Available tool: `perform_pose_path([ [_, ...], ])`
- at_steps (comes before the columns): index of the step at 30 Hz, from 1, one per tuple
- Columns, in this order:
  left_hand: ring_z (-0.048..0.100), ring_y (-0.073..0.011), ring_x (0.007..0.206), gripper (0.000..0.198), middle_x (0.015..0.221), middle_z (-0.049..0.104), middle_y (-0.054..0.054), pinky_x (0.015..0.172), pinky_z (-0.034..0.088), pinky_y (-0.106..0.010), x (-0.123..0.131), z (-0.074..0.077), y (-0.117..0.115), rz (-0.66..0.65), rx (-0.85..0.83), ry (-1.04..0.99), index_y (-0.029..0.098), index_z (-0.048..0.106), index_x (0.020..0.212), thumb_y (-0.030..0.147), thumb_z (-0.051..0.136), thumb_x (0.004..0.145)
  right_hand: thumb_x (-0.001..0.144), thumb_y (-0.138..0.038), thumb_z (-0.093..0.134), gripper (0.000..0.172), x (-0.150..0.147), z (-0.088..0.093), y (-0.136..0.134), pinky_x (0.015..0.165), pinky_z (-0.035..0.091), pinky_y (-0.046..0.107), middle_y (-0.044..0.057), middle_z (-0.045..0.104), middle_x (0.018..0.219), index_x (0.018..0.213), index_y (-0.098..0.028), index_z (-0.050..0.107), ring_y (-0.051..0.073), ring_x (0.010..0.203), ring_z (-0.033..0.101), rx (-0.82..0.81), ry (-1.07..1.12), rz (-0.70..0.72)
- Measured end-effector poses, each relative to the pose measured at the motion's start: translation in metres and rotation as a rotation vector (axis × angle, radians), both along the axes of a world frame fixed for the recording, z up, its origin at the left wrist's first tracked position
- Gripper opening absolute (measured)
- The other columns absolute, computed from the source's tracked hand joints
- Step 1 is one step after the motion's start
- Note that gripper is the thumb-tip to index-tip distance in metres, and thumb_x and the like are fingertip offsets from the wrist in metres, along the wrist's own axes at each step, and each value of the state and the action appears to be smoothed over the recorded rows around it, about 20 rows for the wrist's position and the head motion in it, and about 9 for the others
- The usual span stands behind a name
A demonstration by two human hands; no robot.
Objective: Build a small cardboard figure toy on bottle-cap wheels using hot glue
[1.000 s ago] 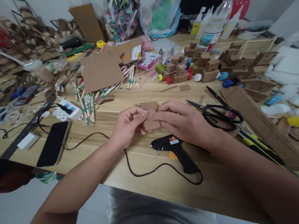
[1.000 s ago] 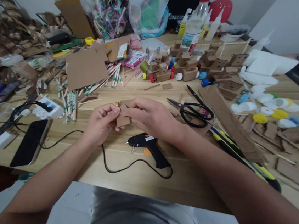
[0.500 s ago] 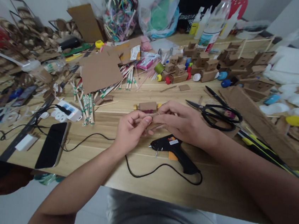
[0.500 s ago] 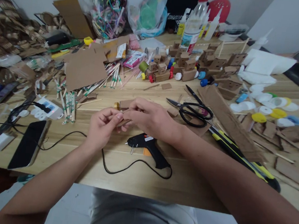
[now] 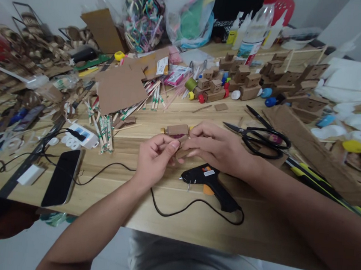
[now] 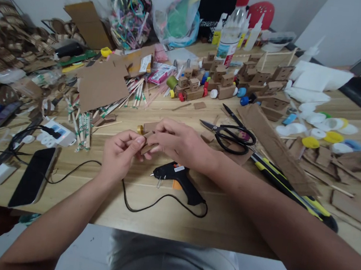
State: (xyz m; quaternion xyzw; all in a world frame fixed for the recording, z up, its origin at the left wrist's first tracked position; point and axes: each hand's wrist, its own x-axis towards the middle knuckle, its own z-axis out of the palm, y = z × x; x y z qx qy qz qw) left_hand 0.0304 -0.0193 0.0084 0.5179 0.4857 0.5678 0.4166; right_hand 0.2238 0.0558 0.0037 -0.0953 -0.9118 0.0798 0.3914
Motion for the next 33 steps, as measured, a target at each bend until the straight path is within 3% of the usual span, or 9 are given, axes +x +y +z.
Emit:
perform_pose_path([
  [8, 0.07, -0.0162, 0.043, 0.059, 0.055, 0.071, 0.001, 0.047, 0.061, -0.026, 0.002, -0.003, -0.002, 0.015, 0.014, -0.033, 0.019, 0.069, 0.07, 0.076, 0.085, 0.071, 0.111, -0.024, 0.046, 0.03, -0.007, 0.006, -0.003, 0.061, 0.046, 0.025, 0.003, 0.064, 0.088, 0.097, -0.021, 0.072, 0.014, 0.074, 0.056, 0.021, -0.044, -0.013],
  [13, 0.076, -0.0186, 0.053, 0.055, 0.063, 0.077, -0.003, 0.055, 0.066, -0.027, 0.002, -0.006, -0.003, 0.024, 0.09, -0.005, 0.018, 0.073, 0.075, 0.072, 0.083, 0.077, 0.105, -0.029, 0.062, 0.017, -0.009, 0.006, -0.006, 0.073, 0.052, 0.029, 0.005, 0.069, 0.093, 0.095, -0.021, 0.074, 0.017, 0.082, 0.064, -0.186, 0.022, -0.038],
  [20, 0.077, -0.0194, 0.054, 0.052, 0.062, 0.077, -0.002, 0.054, 0.066, -0.027, 0.0, -0.003, -0.005, -0.002, 0.134, 0.011, 0.019, 0.072, 0.075, 0.07, 0.081, 0.081, 0.095, -0.027, 0.078, 0.008, -0.015, 0.015, -0.019, 0.074, 0.056, 0.03, 0.004, 0.073, 0.091, 0.088, -0.022, 0.075, 0.017, 0.081, 0.068, -0.443, 0.161, -0.076],
  [25, 0.077, -0.0188, 0.053, 0.051, 0.061, 0.077, -0.001, 0.053, 0.067, -0.026, -0.001, -0.001, -0.006, -0.014, 0.157, 0.017, 0.019, 0.073, 0.077, 0.069, 0.08, 0.084, 0.095, -0.029, 0.078, 0.01, -0.018, 0.015, -0.025, 0.083, 0.061, 0.034, 0.006, 0.08, 0.1, 0.087, -0.023, 0.075, 0.019, 0.089, 0.074, -0.55, 0.235, -0.051],
  [33, 0.078, -0.0187, 0.058, 0.051, 0.067, 0.079, -0.003, 0.058, 0.067, -0.028, -0.001, -0.003, -0.006, -0.032, 0.16, 0.066, 0.021, 0.073, 0.079, 0.07, 0.074, 0.089, 0.092, -0.047, 0.079, 0.03, -0.02, 0.013, -0.025, 0.071, 0.061, 0.033, 0.003, 0.076, 0.079, 0.08, -0.024, 0.064, 0.018, 0.07, 0.071, -0.723, 0.3, -0.072],
])
